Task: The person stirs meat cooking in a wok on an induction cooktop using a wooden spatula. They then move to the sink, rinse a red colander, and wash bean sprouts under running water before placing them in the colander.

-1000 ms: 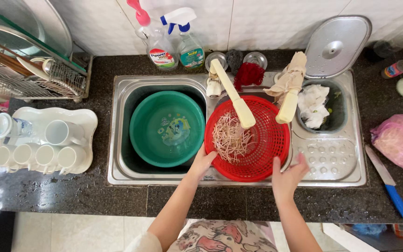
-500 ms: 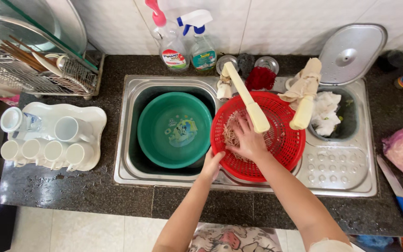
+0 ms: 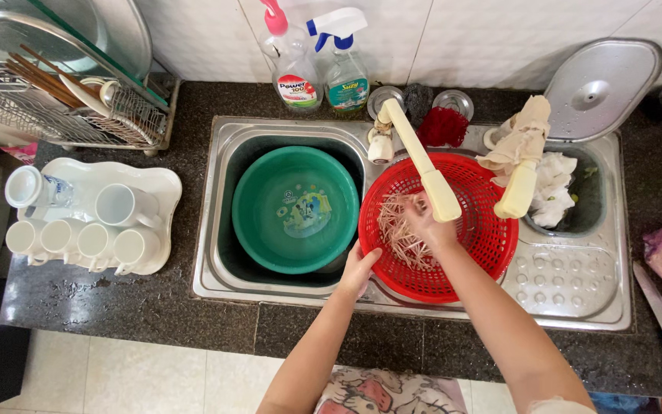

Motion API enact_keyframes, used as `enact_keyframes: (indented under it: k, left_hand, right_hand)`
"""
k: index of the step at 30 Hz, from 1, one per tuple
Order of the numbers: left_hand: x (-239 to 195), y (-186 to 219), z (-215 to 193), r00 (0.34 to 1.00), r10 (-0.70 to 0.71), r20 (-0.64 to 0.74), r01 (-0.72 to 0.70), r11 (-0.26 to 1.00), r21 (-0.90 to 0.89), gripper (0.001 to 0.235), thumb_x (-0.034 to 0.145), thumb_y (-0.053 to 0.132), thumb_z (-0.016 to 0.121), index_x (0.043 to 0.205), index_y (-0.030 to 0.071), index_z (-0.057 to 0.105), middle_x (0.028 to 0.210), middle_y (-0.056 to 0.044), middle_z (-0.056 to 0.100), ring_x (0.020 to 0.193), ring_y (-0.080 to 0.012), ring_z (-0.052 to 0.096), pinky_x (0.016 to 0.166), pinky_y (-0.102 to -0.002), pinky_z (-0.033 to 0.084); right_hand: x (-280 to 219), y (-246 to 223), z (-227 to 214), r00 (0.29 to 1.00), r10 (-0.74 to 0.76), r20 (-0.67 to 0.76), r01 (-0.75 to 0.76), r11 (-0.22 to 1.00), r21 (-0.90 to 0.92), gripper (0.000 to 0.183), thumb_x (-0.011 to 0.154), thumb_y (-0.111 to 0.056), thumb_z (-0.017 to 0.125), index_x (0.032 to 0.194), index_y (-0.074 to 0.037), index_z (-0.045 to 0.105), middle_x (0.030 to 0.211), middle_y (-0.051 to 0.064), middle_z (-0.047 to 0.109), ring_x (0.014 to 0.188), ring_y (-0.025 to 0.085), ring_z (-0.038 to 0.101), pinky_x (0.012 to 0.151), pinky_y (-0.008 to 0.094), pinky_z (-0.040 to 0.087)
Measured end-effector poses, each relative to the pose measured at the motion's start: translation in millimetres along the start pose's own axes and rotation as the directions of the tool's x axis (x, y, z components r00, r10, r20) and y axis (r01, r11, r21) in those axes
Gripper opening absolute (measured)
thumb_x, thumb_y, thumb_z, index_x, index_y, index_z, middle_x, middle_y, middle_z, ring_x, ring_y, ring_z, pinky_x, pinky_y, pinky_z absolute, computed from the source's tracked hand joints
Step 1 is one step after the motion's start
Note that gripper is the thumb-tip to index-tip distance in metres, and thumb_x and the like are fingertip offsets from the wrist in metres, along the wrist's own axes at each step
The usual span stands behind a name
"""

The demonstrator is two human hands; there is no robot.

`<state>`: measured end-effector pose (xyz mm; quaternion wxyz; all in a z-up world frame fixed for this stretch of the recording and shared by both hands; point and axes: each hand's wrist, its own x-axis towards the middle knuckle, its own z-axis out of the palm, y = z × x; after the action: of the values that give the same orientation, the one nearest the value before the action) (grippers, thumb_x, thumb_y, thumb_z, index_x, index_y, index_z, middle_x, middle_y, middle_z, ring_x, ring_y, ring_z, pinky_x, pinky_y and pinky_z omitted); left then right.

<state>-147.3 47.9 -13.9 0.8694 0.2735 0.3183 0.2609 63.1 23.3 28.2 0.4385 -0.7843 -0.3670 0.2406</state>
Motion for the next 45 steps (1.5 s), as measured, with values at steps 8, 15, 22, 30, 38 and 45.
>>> enact_keyframes:
  k: [8,15,22,30,38,45]
  left_hand:
    - [6.2,-9.1,-6.0,1.0,0.021,-0.015,-0.018,0.982,0.188,0.049,0.096,0.008,0.064,0.143,0.003,0.052,0.134,-0.011,0.064,0.12,-0.0206,0.061,0.101,-0.035,0.05]
    - [4.3,-5.7,-4.3,1.0,-0.015,0.003,0.015,0.997,0.076,0.05,0.094,0.007,0.063,0.142,0.006,0.051,0.134,-0.007,0.064,0.119,-0.0185,0.062,0.1,-0.035,0.052]
    - [6.6,-10.1,-10.3,0.998,-0.04,-0.041,0.044,0.992,0.121,0.048,0.094,0.007,0.062,0.141,0.004,0.052,0.127,-0.009,0.065,0.11,-0.0199,0.063,0.088,-0.036,0.054]
    - [12.1,-19.4,-14.4,1.0,0.015,-0.021,-0.012,0.993,0.116,0.045,0.096,0.005,0.061,0.141,0.002,0.053,0.131,-0.011,0.065,0.116,-0.0191,0.063,0.097,-0.034,0.053]
    - [10.2,-12.3,-9.8,0.997,-0.066,-0.04,0.067,0.998,0.022,0.049,0.098,0.01,0.057,0.146,0.008,0.047,0.136,-0.009,0.061,0.12,-0.0221,0.062,0.094,-0.04,0.055]
    - [8.8,-10.1,-8.9,0.998,-0.056,0.005,0.056,0.998,-0.011,0.051,0.099,0.01,0.057,0.149,0.009,0.045,0.142,-0.01,0.058,0.126,-0.0234,0.06,0.099,-0.04,0.054]
  right_hand:
    - [-18.4,-33.1,-18.7,0.989,-0.051,0.135,0.085,0.961,-0.262,0.026,0.102,-0.028,0.066,0.114,-0.006,0.07,0.1,0.008,0.073,0.093,0.025,0.072,0.087,0.038,0.056]
    - [-11.8,-43.8,-7.0,0.918,-0.381,0.11,0.385,0.788,-0.48,0.066,0.083,-0.047,0.073,0.133,-0.004,0.063,0.146,0.023,0.048,0.131,0.04,0.047,0.106,0.051,0.044]
    - [-37.1,-39.6,7.4,0.896,-0.264,0.356,0.442,0.58,-0.684,0.063,0.09,-0.056,0.071,0.134,-0.014,0.054,0.154,0.015,0.04,0.146,0.041,0.032,0.114,0.065,0.023]
    - [-65.2,-24.1,-25.5,0.815,-0.031,0.578,0.429,0.704,-0.567,0.087,0.074,-0.038,0.083,0.147,-0.016,0.042,0.143,0.015,0.046,0.129,0.037,0.052,0.101,0.049,0.05]
    - [-5.3,17.7,-1.5,0.895,0.179,0.408,-0.055,0.953,-0.297,0.068,0.077,-0.036,0.082,0.133,-0.007,0.055,0.12,0.015,0.073,0.111,0.027,0.072,0.093,0.041,0.057]
    - [4.6,-14.6,-14.8,0.991,0.111,0.081,-0.073,0.923,-0.377,0.056,0.094,-0.039,0.076,0.133,-0.002,0.061,0.116,0.022,0.071,0.104,0.035,0.071,0.091,0.042,0.055]
